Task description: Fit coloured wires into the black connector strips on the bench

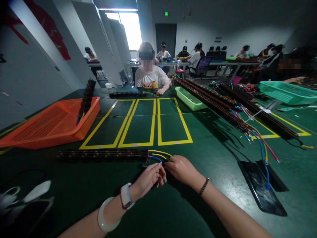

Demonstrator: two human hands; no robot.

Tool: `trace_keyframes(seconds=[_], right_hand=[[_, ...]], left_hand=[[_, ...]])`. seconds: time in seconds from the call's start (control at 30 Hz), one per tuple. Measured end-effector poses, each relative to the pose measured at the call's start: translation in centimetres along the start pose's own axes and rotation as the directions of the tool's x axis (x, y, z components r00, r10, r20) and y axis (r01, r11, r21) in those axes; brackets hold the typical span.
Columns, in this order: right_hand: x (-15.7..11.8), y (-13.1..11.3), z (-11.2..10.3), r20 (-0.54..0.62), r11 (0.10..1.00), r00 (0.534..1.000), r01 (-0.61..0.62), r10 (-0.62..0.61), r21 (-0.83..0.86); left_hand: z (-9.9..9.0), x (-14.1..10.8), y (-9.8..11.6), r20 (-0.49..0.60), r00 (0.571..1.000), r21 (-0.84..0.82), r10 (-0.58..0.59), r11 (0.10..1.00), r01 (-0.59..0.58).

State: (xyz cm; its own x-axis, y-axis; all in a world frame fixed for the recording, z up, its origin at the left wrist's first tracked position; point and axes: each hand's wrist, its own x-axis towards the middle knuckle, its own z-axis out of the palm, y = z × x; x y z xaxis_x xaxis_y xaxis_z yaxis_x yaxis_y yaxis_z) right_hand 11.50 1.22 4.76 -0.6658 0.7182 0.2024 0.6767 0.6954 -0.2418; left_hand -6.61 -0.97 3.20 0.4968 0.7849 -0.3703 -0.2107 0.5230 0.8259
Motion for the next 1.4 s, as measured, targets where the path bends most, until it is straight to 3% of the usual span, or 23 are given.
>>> trace_keyframes(seconds=[0.17,0.23,0.37,0.47,0.6,0.73,0.9,1.03,1.17,1.4], right_hand=[[1.8,1.4,-1.9,-0.082,0.966,0.986,-0.122,0.144,0.228],[2.9,2.0,-1.7,-0.034,0.939,0.983,-0.161,0.180,0.304],[5.0,2.8,-0.1,0.177,0.857,0.957,-0.284,0.228,0.430],[5.9,3.1,1.1,0.272,0.858,0.934,-0.327,0.231,0.397],[6.2,3.1,1.7,0.315,0.903,0.933,-0.278,0.174,0.326],[6.0,2.3,1.3,0.273,0.910,0.947,-0.256,0.168,0.328],[5.9,0.8,-0.2,0.249,0.895,0.937,-0.316,0.244,0.316],[5.8,-0.3,-1.1,0.244,0.935,0.942,-0.283,0.229,0.215],[5.6,-1.7,-0.7,0.210,0.976,0.953,-0.212,0.218,-0.051],[4.7,-4.2,1.8,0.048,0.885,0.985,-0.125,0.163,-0.449]], left_hand=[[0.6,-0.1,0.4,-0.029,1.000,0.006,-0.007,1.000,0.007],[1.0,-0.1,0.6,-0.018,1.000,0.019,-0.021,1.000,0.021],[1.5,0.1,0.8,0.034,0.999,0.001,-0.038,0.999,0.038],[1.5,0.2,0.8,0.011,1.000,-0.094,-0.029,0.995,0.030],[1.2,0.2,0.6,-0.007,0.998,-0.178,-0.066,0.982,0.063],[1.0,0.5,0.6,0.033,0.995,-0.214,-0.093,0.972,0.098],[0.7,0.7,0.6,0.055,0.998,-0.346,-0.041,0.936,0.058],[0.7,0.7,0.4,-0.048,0.999,-0.449,0.006,0.893,-0.027],[0.8,1.0,-0.1,-0.145,0.987,-0.506,0.068,0.852,-0.133],[0.7,1.3,-0.2,-0.206,0.975,-0.543,0.090,0.818,-0.190]])
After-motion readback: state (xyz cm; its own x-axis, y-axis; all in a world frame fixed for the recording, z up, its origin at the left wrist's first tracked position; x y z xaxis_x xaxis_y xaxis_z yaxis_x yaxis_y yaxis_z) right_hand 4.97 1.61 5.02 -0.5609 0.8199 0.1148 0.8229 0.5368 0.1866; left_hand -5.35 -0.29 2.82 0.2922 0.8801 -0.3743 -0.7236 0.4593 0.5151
